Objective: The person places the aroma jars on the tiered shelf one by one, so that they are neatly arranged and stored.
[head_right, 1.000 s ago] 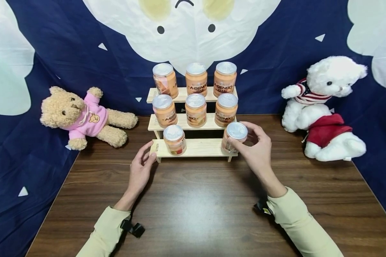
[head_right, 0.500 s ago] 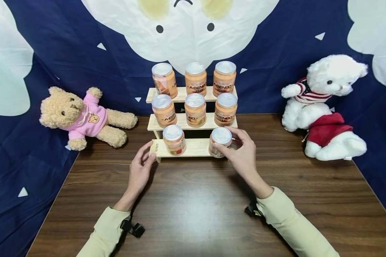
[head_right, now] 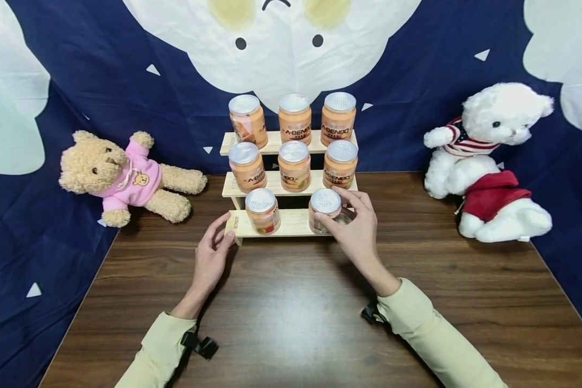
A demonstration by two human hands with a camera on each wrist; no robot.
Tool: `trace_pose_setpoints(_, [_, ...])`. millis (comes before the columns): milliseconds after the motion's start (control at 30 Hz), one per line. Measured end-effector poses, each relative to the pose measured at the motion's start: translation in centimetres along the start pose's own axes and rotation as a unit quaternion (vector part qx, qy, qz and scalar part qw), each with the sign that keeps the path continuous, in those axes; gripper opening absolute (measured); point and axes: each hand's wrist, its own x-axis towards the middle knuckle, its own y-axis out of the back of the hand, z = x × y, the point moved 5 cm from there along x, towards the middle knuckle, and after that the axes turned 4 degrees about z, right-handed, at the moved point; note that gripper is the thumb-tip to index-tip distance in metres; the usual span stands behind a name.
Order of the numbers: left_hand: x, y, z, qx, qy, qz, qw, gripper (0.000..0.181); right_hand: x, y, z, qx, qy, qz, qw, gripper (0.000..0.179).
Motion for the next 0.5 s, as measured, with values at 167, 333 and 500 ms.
trace_pose_setpoints(167, [0.6,0.3,-2.1,-0.009,0.006,-0.004,0.9999,0.047,-0.1,-0.7,0.0,-0.005,0.007,0.012,0.9999,0.066])
trace_pose_setpoints(333, [0.0,0.1,0.4,-0.008,-0.01,-0.002,0.9999,0.047,0.0,-1.2,-0.1,-0.017,0.015,0.015,0.9996,0.066])
trace_pose_setpoints(500, [-0.4,-0.1,1.5,0.001,0.015,-0.005,0.9999,0.047,0.1,-1.3,-0.1,-0.024,0.014,0.016,0.9995,0.067])
